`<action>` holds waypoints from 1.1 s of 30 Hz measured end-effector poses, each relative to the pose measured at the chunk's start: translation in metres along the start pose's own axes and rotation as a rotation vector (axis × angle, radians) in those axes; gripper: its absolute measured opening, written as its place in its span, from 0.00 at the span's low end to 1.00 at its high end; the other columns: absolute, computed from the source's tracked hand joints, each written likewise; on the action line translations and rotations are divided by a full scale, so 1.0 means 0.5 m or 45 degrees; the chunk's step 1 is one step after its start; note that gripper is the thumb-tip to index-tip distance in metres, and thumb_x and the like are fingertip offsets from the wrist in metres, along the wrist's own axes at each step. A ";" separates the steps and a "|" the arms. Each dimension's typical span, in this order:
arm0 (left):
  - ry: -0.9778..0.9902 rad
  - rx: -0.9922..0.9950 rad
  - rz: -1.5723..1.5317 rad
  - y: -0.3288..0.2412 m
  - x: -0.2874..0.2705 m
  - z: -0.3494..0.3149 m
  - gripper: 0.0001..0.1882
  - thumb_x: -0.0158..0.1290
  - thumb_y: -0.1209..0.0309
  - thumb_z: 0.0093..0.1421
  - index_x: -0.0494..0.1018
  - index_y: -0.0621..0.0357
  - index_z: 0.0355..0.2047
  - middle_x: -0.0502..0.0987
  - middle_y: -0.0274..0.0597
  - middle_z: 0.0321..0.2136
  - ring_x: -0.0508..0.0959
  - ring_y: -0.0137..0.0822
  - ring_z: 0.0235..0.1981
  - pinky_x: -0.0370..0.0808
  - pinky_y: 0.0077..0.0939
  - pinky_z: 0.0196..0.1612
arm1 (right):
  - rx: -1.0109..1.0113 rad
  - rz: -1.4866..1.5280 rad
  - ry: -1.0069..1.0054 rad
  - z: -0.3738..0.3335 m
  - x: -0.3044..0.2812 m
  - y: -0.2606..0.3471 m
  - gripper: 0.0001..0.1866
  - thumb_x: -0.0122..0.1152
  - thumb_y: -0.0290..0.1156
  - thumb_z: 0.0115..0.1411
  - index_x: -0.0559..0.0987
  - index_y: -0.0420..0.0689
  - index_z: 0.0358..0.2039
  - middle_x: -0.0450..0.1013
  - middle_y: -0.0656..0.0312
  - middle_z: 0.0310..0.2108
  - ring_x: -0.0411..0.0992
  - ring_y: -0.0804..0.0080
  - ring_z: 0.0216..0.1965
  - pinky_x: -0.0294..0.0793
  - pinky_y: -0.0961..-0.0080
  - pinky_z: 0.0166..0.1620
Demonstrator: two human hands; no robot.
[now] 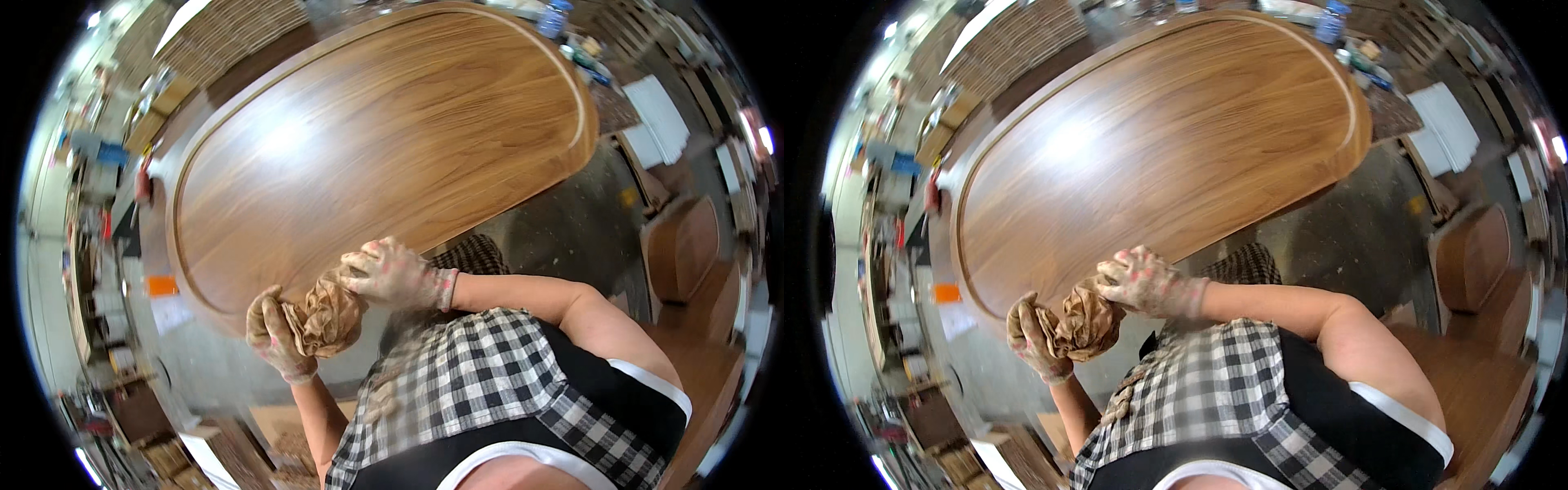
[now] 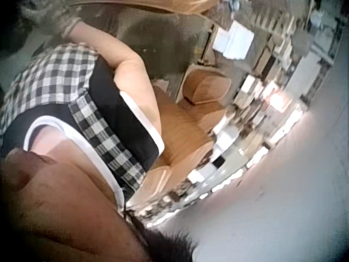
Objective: The person rubs the edges and surface of a wooden tabletop with a sanding block and wipes it with a cloth, then pours liquid from a bottle onto the cloth to continue wiping the surface.
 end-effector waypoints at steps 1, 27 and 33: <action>0.035 -0.038 -0.022 0.006 0.011 0.012 0.12 0.50 0.71 0.69 0.77 0.67 0.45 0.77 0.36 0.27 0.73 0.23 0.24 0.69 0.18 0.27 | 0.128 -0.013 -0.057 -0.022 -0.003 -0.032 0.12 0.60 0.41 0.62 0.78 0.52 0.43 0.72 0.58 0.49 0.73 0.64 0.40 0.76 0.64 0.44; 1.219 -0.605 0.380 0.028 0.558 0.027 0.11 0.54 0.72 0.64 0.82 0.66 0.38 0.84 0.43 0.31 0.81 0.31 0.32 0.79 0.26 0.38 | 1.112 -0.380 -0.691 -0.571 -0.400 -0.754 0.15 0.67 0.33 0.59 0.82 0.53 0.48 0.75 0.58 0.50 0.71 0.55 0.49 0.73 0.61 0.54; 1.016 -0.491 0.481 -0.009 0.639 -0.005 0.10 0.54 0.72 0.65 0.81 0.66 0.40 0.83 0.38 0.30 0.79 0.26 0.31 0.77 0.24 0.37 | 1.405 -0.354 -0.426 -0.659 -0.344 -0.998 0.17 0.66 0.38 0.61 0.81 0.54 0.51 0.72 0.58 0.55 0.69 0.52 0.54 0.71 0.57 0.57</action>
Point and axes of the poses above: each hand's wrist, its own z-axis towards the middle knuckle, its own x-axis out of the palm, y = z × x, the point moved 6 cm from there along z, towards the middle knuckle
